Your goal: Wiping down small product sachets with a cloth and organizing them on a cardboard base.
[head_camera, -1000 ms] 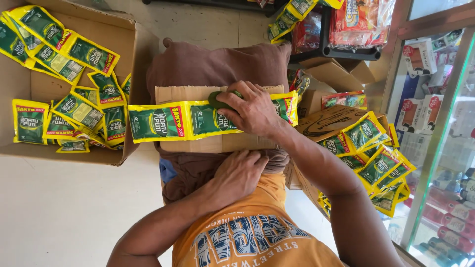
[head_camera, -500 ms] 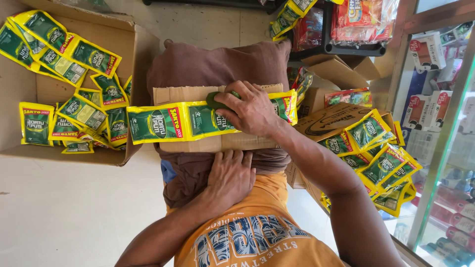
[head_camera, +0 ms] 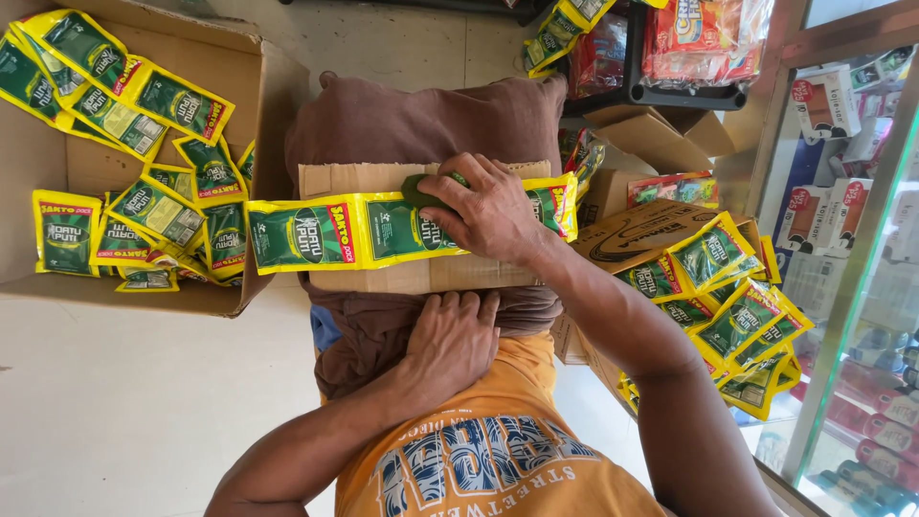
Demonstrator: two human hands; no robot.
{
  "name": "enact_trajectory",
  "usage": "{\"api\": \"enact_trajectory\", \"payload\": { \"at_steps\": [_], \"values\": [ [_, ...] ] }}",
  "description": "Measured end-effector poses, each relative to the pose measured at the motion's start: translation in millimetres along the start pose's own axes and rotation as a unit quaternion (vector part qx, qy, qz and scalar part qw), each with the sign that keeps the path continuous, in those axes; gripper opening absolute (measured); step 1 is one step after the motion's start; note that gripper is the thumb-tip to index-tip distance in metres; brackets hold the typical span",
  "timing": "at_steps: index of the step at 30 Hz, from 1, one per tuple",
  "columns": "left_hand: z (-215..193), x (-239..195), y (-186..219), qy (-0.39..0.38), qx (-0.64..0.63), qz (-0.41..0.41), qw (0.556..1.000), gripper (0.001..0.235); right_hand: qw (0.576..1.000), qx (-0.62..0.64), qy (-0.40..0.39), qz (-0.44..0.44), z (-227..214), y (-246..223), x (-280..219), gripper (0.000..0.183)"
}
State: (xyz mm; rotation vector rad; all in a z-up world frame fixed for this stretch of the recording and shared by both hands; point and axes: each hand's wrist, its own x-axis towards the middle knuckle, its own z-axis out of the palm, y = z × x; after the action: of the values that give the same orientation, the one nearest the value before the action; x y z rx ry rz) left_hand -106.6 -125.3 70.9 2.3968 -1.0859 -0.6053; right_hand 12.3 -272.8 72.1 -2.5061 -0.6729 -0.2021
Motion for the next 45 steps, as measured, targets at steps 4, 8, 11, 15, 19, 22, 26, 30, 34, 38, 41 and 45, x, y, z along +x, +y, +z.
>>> {"api": "enact_trajectory", "payload": {
  "at_steps": [4,8,11,15,19,22,26,30,34,38,41,45],
  "values": [
    [8,0,2,-0.042,0.034,-0.050,0.997,0.056,1.000,0.003,-0.012,0.006,0,1,0,0.025],
    [-2,-1,4,-0.065,0.019,-0.083,0.994,0.057,1.000,0.015,-0.021,0.008,-2,1,0,0.025],
    [3,1,5,-0.060,0.029,-0.065,0.996,0.059,0.999,0.021,-0.024,0.012,-2,1,0,0.025],
    [-5,-5,-7,-0.039,-0.009,-0.008,0.999,0.056,0.999,0.030,-0.009,0.028,-3,-3,3,0.022],
    [-49,-12,-61,0.261,-0.026,-0.020,0.965,0.023,0.999,0.016,0.007,0.033,0,1,1,0.024],
    [-94,-10,-94,0.271,0.025,-0.045,0.961,0.037,0.999,0.008,0.024,0.038,-4,-4,-1,0.025],
    [-84,6,-112,0.173,0.051,-0.110,0.977,0.061,0.997,0.025,0.038,0.058,10,-12,-4,0.023],
    [-73,8,-109,0.239,0.087,-0.101,0.962,0.054,0.995,-0.017,0.062,0.077,15,-27,-10,0.023],
    [-68,10,-116,0.259,0.082,-0.103,0.957,0.049,0.981,-0.180,0.055,0.046,-3,3,-42,0.016],
    [-62,10,-120,0.235,0.092,-0.115,0.961,0.049,0.960,-0.257,0.034,0.107,-48,3,-48,0.018],
    [-60,9,-119,0.236,0.098,-0.107,0.961,0.048,0.968,-0.222,0.025,0.110,-31,5,-57,0.021],
    [-62,9,-113,0.229,0.076,-0.096,0.966,0.045,0.977,-0.194,0.004,0.085,-18,-20,-64,0.020]
  ]
}}
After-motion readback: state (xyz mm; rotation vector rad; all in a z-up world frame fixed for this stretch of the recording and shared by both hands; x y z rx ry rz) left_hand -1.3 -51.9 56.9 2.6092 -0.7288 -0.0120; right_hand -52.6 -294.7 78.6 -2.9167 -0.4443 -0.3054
